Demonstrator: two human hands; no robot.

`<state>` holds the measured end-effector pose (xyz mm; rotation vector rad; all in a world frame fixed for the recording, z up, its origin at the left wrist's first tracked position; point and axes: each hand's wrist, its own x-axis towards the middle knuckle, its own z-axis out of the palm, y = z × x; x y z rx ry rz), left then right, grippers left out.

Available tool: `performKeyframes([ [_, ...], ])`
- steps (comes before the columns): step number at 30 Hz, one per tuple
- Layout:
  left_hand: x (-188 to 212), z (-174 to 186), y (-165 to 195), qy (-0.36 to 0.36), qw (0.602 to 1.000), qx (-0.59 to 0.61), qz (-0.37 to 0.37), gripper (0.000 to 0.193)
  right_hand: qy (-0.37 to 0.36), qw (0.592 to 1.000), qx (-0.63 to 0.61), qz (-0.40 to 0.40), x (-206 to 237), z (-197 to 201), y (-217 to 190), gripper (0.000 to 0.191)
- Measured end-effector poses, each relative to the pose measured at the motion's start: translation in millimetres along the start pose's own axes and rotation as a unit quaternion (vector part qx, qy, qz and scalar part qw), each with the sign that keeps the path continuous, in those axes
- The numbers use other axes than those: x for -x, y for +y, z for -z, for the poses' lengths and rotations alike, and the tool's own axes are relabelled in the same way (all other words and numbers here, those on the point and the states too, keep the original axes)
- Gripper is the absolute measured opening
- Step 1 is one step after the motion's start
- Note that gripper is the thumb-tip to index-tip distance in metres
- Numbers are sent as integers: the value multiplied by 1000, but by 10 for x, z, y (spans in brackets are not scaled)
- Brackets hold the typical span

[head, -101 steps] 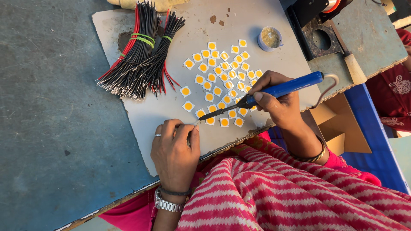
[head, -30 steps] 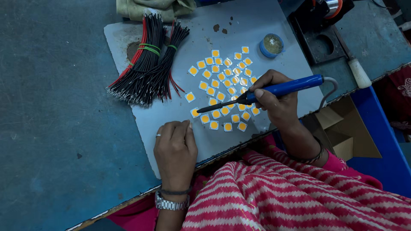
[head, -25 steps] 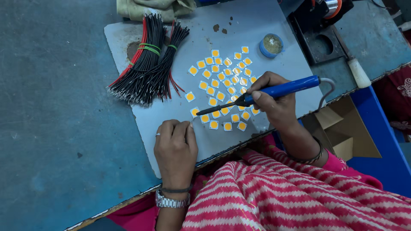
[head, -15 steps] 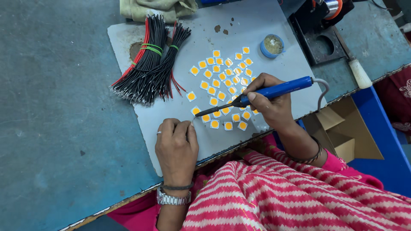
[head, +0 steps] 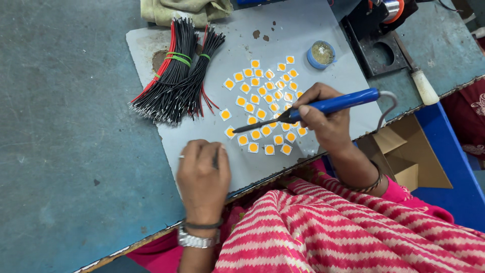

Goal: The person uses a soldering iron to attach wires to small square LED modules arranged on a work surface. The person holds the soldering iron in the right hand and positions wires with the left hand, repeatedly applying heat to join the components.

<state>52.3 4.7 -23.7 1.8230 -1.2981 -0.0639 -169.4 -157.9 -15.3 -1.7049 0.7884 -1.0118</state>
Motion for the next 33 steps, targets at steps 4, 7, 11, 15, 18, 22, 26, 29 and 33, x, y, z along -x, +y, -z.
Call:
performKeyframes([
  [4,-250,135,-163,-24,998,-19,-60,6,45,999,-21,5,-33,105,17,11],
  [7,-498,108,-222,-59,990,-2,-128,9,61,997,-47,14,-95,123,15,11],
  [11,-673,52,-219,-136,981,5,-139,9,65,997,-39,24,-180,103,-27,10],
  [15,-639,14,-201,-144,977,25,-155,8,56,997,-50,24,-241,112,-47,9],
  [18,-592,-54,-181,-122,977,45,-171,8,54,998,-26,19,-267,140,-48,9],
  [22,-600,-163,-169,-67,985,26,-158,6,44,999,-12,3,-292,151,-58,9],
  [26,-611,-229,-159,-61,985,2,-160,7,34,999,-5,-5,-309,132,-64,9],
  [29,-617,-239,-162,-62,985,-6,-158,7,23,1000,-7,-6,-309,123,-60,9],
  [33,-620,-242,-145,-66,985,-13,-159,6,16,1000,-12,-7,-315,123,-57,9],
])
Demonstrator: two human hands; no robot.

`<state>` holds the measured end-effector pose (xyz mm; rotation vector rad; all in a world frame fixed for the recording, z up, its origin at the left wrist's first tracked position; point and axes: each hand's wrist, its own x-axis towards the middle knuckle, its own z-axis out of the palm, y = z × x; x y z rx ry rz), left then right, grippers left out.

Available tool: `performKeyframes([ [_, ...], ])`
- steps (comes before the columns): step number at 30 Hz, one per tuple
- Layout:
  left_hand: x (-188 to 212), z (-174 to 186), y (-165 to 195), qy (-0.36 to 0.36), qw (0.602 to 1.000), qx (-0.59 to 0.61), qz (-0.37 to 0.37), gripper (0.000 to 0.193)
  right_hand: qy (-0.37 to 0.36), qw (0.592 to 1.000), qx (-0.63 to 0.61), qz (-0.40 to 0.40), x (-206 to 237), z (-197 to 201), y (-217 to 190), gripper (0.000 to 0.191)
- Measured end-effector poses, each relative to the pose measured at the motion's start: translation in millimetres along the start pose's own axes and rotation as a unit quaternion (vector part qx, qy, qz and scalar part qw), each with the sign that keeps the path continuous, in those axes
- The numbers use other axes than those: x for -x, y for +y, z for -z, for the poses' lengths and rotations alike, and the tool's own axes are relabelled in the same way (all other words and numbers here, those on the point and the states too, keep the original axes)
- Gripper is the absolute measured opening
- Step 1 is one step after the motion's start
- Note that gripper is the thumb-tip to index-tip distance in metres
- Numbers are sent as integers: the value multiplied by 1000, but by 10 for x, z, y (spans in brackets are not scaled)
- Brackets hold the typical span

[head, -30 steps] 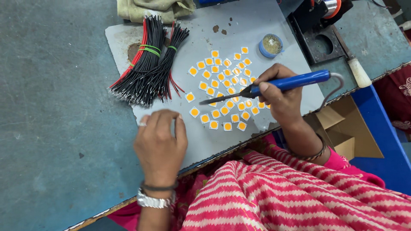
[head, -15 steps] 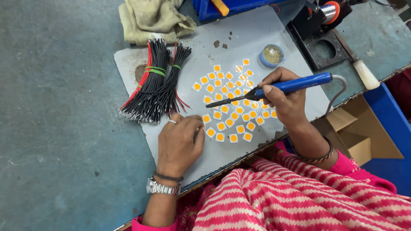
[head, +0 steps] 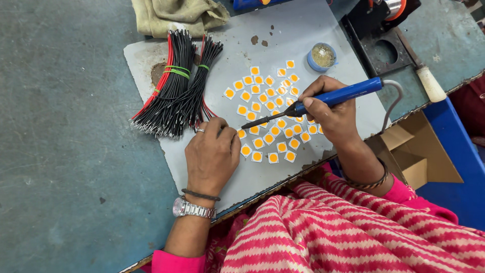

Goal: The person uses a soldering iron to attach wires to small square LED modules arranged on a work surface. The person holds the soldering iron in the right hand and positions wires with the left hand, repeatedly applying heat to join the components.

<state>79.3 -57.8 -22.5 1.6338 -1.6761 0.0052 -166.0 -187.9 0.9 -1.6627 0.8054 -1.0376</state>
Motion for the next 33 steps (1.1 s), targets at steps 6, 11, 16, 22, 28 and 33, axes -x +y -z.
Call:
performKeyframes([
  [6,-25,1,8,-9,1000,-8,-2,7,-3,1000,1,-2,-4,-6,9,10],
  [11,-17,-5,8,-16,1000,-10,-4,7,-2,1000,2,-5,17,1,25,10],
  [16,-8,25,-11,-7,1000,17,15,6,3,1000,16,2,49,-14,16,9],
  [22,50,114,-86,-19,997,65,44,7,26,999,32,7,67,31,-42,11],
  [28,92,118,-89,-30,996,77,34,5,1,999,46,23,116,6,-67,12],
  [33,93,106,-76,-39,997,62,30,6,-8,998,55,9,163,-27,-83,13],
])
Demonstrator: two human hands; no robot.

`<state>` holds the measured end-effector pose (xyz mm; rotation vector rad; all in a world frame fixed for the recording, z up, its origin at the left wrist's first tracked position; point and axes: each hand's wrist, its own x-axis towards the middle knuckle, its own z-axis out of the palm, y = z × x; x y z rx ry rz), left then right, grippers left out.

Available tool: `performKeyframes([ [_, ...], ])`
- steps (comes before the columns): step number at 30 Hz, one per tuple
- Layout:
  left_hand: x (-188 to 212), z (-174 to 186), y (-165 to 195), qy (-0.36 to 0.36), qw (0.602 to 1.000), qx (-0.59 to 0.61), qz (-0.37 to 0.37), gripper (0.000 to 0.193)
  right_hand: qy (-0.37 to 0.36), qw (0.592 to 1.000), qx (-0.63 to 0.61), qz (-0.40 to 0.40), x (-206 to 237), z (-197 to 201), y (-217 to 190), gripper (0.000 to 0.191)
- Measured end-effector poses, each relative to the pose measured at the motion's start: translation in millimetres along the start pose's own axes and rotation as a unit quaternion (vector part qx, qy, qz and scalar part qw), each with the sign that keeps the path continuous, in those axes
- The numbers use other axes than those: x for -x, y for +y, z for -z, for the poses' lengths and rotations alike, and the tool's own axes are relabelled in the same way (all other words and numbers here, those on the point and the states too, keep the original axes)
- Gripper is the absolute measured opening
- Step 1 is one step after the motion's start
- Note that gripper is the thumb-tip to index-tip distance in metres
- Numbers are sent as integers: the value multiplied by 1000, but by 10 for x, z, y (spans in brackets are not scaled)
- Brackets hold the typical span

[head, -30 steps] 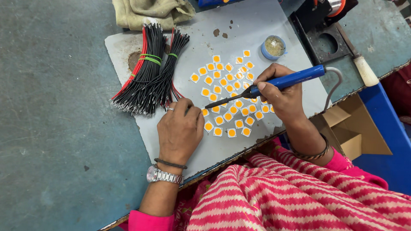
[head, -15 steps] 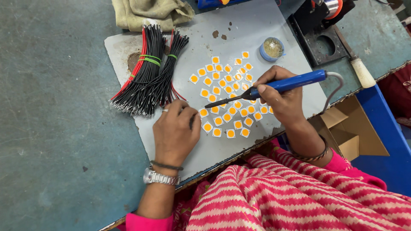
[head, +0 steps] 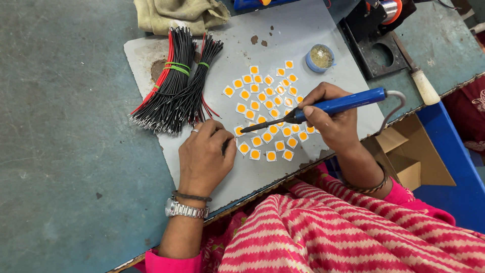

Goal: The person uses a soldering iron to attach wires to small square LED modules arranged on a work surface. The person holds the soldering iron in the right hand and positions wires with the left hand, repeatedly applying heat to join the components.

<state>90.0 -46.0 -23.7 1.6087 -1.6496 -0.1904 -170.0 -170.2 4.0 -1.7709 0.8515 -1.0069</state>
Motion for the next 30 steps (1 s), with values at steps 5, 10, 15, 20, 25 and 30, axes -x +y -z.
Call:
performKeyframes([
  [5,-5,-4,3,-1,1000,-9,0,6,-17,1000,-13,13,2,-49,7,11],
  [10,-17,-2,2,-4,1000,-12,-3,6,-26,999,-21,7,12,-80,18,9],
  [15,-20,-1,3,-6,1000,-15,-4,5,-27,999,-22,7,6,-85,16,8],
  [20,-3,-1,3,-2,1000,-19,-8,5,-38,999,4,15,16,-85,-7,10],
  [25,-14,0,10,-5,1000,-13,-2,5,-50,998,23,39,-2,-92,-54,13],
  [30,-9,58,3,43,999,20,6,4,-50,996,55,49,22,-104,-83,14],
])
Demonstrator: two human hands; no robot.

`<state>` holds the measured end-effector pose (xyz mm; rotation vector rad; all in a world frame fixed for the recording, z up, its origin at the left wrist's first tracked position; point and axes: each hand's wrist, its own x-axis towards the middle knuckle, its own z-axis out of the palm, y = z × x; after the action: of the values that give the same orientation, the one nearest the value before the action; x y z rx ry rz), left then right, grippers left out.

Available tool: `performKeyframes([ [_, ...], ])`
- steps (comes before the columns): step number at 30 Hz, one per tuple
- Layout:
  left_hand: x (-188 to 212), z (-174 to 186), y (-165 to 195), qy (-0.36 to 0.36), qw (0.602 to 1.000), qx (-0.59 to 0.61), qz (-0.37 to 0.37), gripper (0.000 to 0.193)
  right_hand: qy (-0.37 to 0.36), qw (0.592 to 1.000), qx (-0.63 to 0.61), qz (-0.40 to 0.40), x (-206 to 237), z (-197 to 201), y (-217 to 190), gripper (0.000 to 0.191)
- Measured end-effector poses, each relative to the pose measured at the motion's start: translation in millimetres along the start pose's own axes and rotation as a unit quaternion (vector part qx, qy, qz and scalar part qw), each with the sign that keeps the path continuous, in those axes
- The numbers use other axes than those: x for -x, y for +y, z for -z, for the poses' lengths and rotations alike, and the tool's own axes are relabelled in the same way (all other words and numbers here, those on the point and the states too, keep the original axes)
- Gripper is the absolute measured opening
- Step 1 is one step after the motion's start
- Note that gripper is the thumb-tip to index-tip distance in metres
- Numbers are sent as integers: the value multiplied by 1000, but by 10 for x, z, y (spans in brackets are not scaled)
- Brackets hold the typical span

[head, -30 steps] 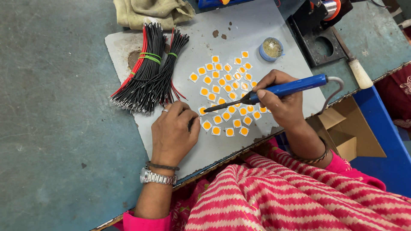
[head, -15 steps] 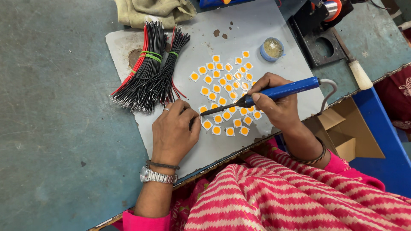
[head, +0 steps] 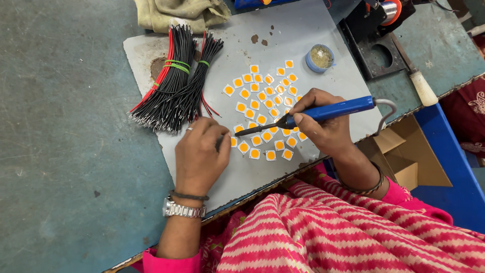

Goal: The person uses a soldering iron to attach wires to small square LED modules arranged on a work surface. The person holds the soldering iron in the right hand and positions wires with the left hand, repeatedly applying heat to join the components.

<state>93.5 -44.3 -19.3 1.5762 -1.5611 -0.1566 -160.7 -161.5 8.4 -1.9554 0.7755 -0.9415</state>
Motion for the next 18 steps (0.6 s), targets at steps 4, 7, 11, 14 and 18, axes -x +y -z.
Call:
performKeyframes([
  [4,19,32,7,26,998,52,36,6,-2,1000,-1,6,42,16,4,13],
  [7,14,34,2,28,996,66,57,8,-5,1000,-2,19,49,22,6,12],
  [11,19,30,-8,31,995,70,62,8,9,1000,-1,27,69,63,-15,12],
  [14,20,17,-24,36,995,79,50,6,16,999,1,38,64,75,-8,14],
  [18,31,13,-19,29,995,88,36,6,12,999,8,38,56,99,2,14],
])
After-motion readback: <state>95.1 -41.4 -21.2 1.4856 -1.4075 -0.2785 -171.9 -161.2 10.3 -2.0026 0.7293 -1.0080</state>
